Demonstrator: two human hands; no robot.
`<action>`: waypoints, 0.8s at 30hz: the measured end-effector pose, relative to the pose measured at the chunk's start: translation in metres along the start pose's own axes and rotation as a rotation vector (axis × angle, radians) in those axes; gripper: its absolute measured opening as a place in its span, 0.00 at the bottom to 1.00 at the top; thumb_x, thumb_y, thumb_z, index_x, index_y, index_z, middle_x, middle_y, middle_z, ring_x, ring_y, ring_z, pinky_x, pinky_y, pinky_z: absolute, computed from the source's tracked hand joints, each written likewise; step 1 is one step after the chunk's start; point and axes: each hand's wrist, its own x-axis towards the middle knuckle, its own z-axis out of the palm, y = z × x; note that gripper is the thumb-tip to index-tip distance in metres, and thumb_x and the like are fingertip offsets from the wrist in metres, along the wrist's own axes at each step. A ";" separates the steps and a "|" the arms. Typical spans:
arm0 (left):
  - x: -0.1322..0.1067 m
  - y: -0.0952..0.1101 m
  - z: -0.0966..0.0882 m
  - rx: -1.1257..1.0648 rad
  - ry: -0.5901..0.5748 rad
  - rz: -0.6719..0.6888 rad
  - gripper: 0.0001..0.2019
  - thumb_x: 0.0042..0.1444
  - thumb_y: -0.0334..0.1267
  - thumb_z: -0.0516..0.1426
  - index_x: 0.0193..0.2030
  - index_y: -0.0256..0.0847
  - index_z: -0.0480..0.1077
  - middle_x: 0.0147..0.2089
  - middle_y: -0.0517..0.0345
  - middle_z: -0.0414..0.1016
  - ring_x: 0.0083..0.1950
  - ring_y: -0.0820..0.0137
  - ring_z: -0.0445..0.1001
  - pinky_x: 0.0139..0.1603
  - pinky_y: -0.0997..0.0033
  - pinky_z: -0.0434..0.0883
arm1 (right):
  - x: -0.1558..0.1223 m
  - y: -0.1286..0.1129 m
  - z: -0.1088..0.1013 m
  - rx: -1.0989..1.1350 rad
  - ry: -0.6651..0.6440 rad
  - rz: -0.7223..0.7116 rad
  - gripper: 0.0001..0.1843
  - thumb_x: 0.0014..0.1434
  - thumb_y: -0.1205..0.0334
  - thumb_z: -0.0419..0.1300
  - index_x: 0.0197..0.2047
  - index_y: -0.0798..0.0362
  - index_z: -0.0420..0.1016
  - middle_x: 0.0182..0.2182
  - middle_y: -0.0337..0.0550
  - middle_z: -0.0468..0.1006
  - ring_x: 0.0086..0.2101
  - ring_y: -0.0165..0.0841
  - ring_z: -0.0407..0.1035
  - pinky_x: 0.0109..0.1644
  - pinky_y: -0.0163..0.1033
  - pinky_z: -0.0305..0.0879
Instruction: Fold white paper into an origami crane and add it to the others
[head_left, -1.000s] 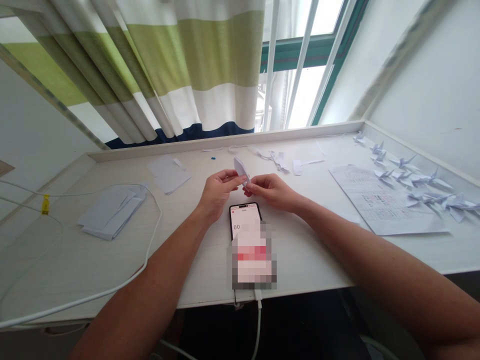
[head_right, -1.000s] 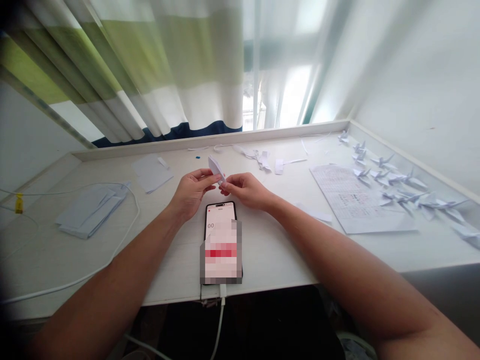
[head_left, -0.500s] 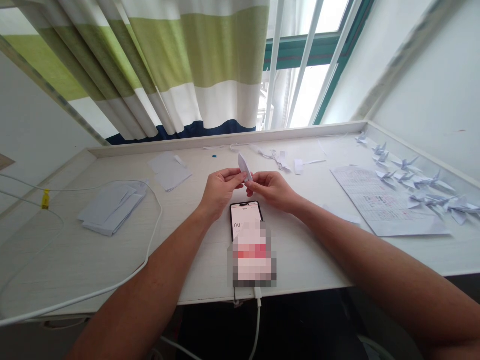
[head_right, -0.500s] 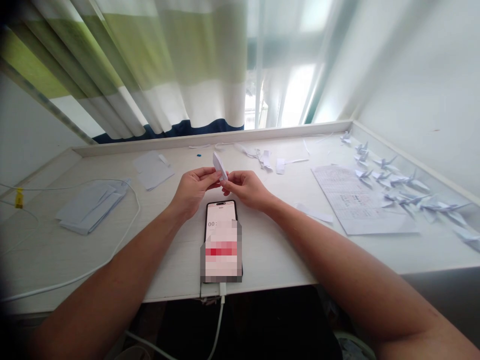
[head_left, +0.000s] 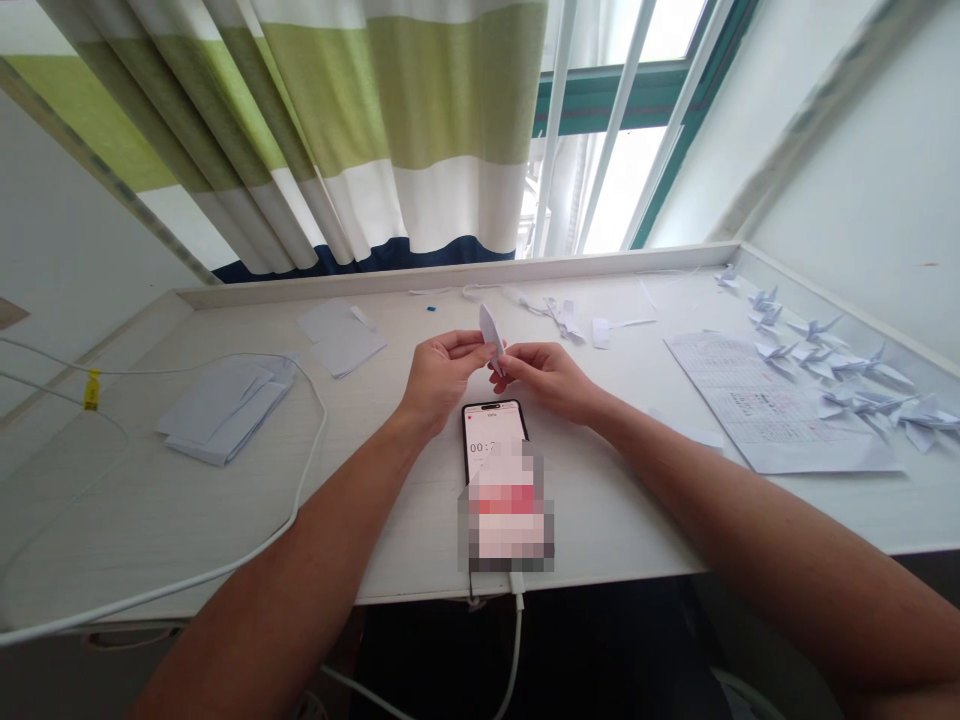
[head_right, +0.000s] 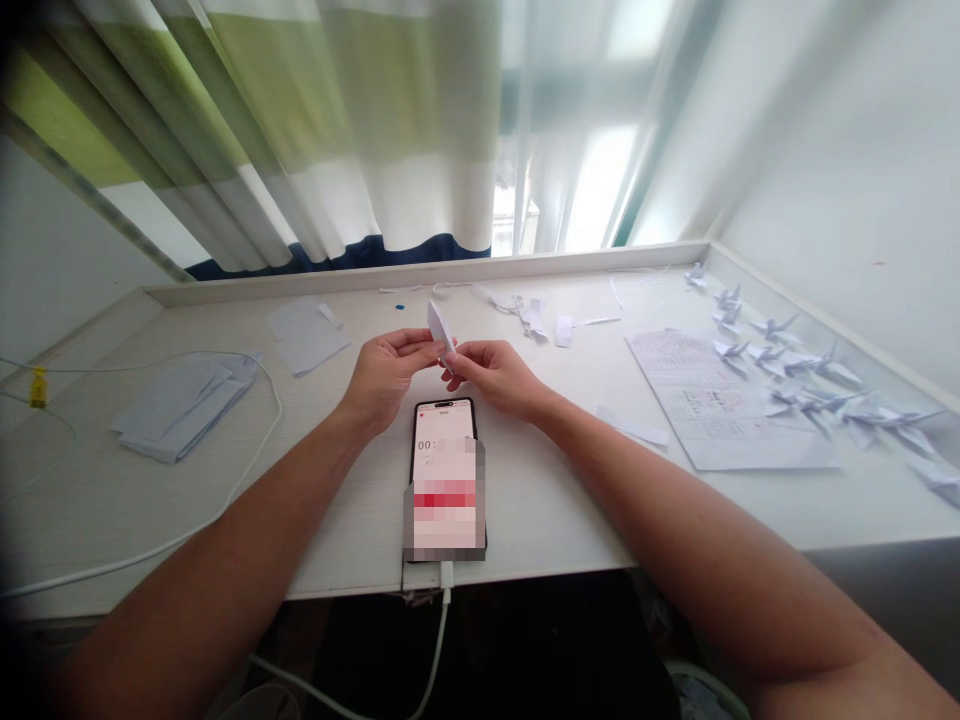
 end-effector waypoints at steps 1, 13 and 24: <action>0.000 0.000 0.000 -0.005 0.001 -0.007 0.22 0.38 0.45 0.78 0.37 0.35 0.82 0.37 0.48 0.87 0.38 0.61 0.83 0.50 0.56 0.76 | 0.000 0.001 0.000 -0.004 0.000 0.012 0.24 0.60 0.39 0.70 0.36 0.55 0.82 0.32 0.43 0.82 0.34 0.34 0.77 0.46 0.43 0.74; 0.002 -0.001 0.000 0.035 0.002 0.011 0.22 0.39 0.45 0.78 0.39 0.37 0.82 0.38 0.49 0.87 0.39 0.63 0.82 0.45 0.63 0.72 | 0.002 -0.001 0.002 0.013 0.023 -0.011 0.22 0.53 0.43 0.76 0.34 0.54 0.81 0.28 0.40 0.80 0.29 0.31 0.73 0.39 0.42 0.73; 0.003 -0.012 -0.006 0.228 0.034 0.052 0.23 0.42 0.45 0.77 0.43 0.38 0.82 0.37 0.51 0.86 0.38 0.63 0.83 0.46 0.61 0.76 | 0.004 -0.002 -0.006 -0.199 0.285 -0.191 0.15 0.60 0.50 0.72 0.41 0.51 0.79 0.39 0.44 0.82 0.40 0.37 0.77 0.48 0.47 0.76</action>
